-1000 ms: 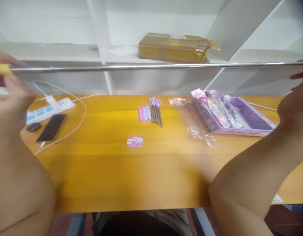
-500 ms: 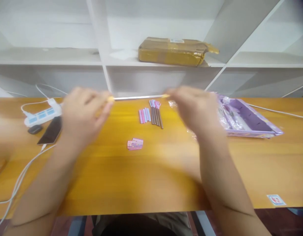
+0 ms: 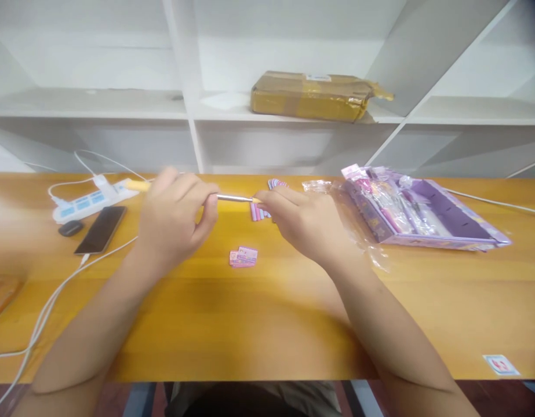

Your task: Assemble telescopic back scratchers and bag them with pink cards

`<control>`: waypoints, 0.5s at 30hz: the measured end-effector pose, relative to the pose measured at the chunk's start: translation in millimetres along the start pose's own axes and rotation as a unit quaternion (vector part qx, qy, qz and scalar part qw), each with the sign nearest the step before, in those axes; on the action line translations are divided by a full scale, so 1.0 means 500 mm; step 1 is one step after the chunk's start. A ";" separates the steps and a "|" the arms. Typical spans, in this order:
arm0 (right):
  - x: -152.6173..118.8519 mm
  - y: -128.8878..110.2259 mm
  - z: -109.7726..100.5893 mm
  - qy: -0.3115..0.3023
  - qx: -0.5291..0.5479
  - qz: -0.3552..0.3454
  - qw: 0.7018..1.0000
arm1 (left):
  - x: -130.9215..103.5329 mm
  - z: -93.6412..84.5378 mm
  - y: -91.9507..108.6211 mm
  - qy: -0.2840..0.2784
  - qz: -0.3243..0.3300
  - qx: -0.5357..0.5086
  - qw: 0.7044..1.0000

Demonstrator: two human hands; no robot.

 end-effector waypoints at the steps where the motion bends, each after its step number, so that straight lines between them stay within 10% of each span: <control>1: 0.000 0.002 -0.002 0.003 -0.003 0.002 1.000 | -0.002 0.003 0.003 -0.002 0.001 -0.003 1.000; 15: -0.001 0.064 -0.041 0.018 0.086 -0.004 0.996 | 0.007 -0.011 -0.040 -0.007 0.010 0.039 0.999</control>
Point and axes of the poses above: each hand's wrist, its own x-axis towards the middle knuckle, its own z-axis out of the palm, y = z × x, the point moved 1 cm from there along x, towards the middle knuckle, and after that the axes turned 3 degrees about y, right-handed, at the moved point
